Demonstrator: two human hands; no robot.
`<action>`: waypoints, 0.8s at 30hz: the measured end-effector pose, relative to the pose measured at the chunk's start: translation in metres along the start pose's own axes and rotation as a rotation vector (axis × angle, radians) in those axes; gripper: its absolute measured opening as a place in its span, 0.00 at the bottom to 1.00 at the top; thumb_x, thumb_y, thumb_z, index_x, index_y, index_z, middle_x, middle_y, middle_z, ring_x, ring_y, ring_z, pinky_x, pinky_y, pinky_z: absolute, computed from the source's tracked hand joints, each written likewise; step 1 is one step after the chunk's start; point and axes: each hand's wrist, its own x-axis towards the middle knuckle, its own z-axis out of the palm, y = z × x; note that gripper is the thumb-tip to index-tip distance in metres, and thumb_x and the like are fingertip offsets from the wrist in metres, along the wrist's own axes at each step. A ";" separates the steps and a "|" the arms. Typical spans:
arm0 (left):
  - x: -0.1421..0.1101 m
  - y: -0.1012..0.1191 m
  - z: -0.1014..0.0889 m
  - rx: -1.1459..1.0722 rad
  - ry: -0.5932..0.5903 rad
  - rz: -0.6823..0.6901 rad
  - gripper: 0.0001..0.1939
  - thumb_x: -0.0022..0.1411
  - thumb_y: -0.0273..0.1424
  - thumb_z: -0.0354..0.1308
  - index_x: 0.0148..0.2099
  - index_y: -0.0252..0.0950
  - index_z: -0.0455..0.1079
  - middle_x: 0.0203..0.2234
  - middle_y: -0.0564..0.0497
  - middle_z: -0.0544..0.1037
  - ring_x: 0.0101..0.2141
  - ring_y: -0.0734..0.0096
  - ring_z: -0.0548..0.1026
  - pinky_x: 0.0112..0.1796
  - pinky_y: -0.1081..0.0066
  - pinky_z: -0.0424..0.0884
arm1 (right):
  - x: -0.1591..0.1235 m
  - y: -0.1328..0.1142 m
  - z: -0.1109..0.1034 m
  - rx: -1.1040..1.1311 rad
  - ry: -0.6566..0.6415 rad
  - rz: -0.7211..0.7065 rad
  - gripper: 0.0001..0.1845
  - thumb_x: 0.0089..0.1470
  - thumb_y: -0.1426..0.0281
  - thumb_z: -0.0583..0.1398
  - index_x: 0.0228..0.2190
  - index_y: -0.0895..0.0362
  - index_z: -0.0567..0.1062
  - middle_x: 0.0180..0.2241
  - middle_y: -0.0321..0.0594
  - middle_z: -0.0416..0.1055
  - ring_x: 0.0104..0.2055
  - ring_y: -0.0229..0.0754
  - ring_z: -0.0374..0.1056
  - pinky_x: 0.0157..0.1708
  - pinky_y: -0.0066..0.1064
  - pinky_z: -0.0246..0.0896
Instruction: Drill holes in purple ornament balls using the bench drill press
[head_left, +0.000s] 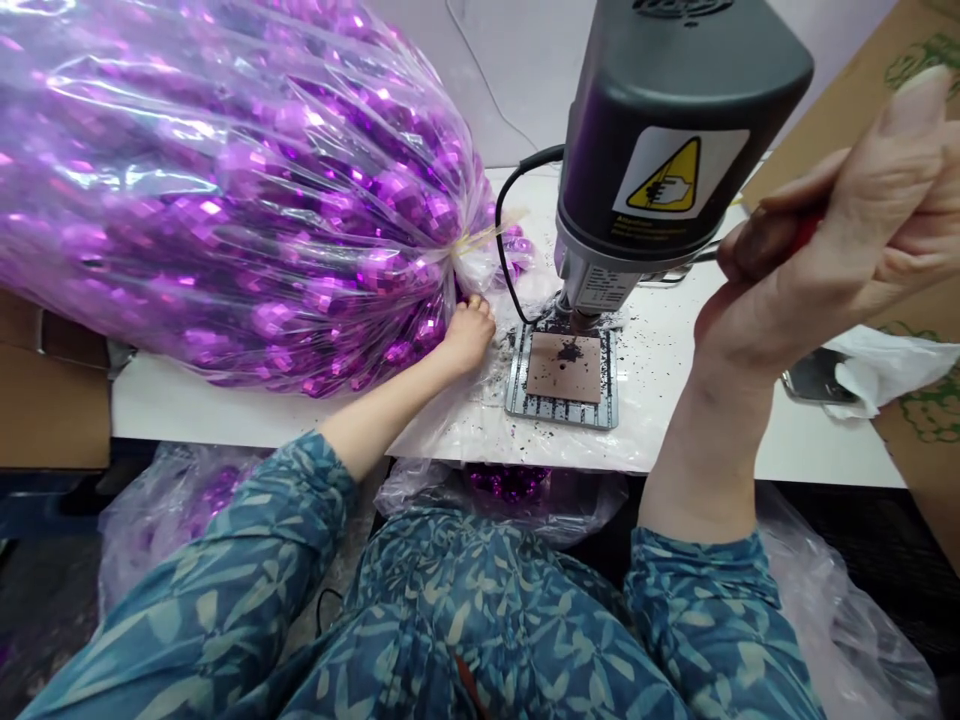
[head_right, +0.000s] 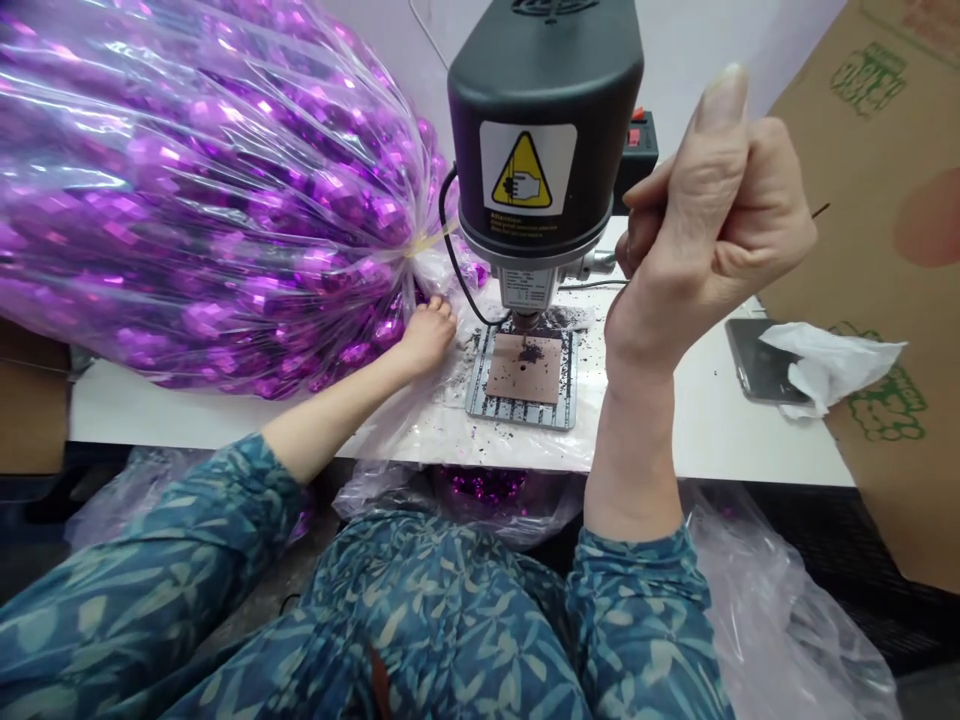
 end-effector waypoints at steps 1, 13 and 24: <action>0.008 0.000 0.000 0.036 -0.013 0.006 0.12 0.67 0.22 0.57 0.48 0.30 0.80 0.49 0.30 0.80 0.60 0.37 0.70 0.56 0.48 0.69 | 0.000 0.001 -0.001 0.002 -0.005 -0.012 0.21 0.64 0.71 0.57 0.18 0.57 0.64 0.15 0.28 0.56 0.15 0.24 0.53 0.19 0.27 0.39; -0.031 0.016 -0.044 -0.209 0.060 0.109 0.21 0.71 0.26 0.59 0.64 0.36 0.72 0.58 0.34 0.76 0.58 0.46 0.74 0.57 0.51 0.72 | -0.005 -0.004 -0.001 -0.015 -0.008 0.043 0.21 0.64 0.67 0.56 0.19 0.59 0.64 0.16 0.25 0.55 0.18 0.17 0.54 0.23 0.23 0.43; -0.064 0.060 0.001 -1.784 -0.151 -0.292 0.26 0.61 0.40 0.75 0.56 0.37 0.74 0.49 0.43 0.83 0.40 0.65 0.82 0.42 0.65 0.82 | -0.008 0.001 -0.005 -0.007 -0.057 -0.042 0.23 0.61 0.59 0.58 0.20 0.60 0.68 0.17 0.27 0.56 0.19 0.17 0.54 0.22 0.22 0.43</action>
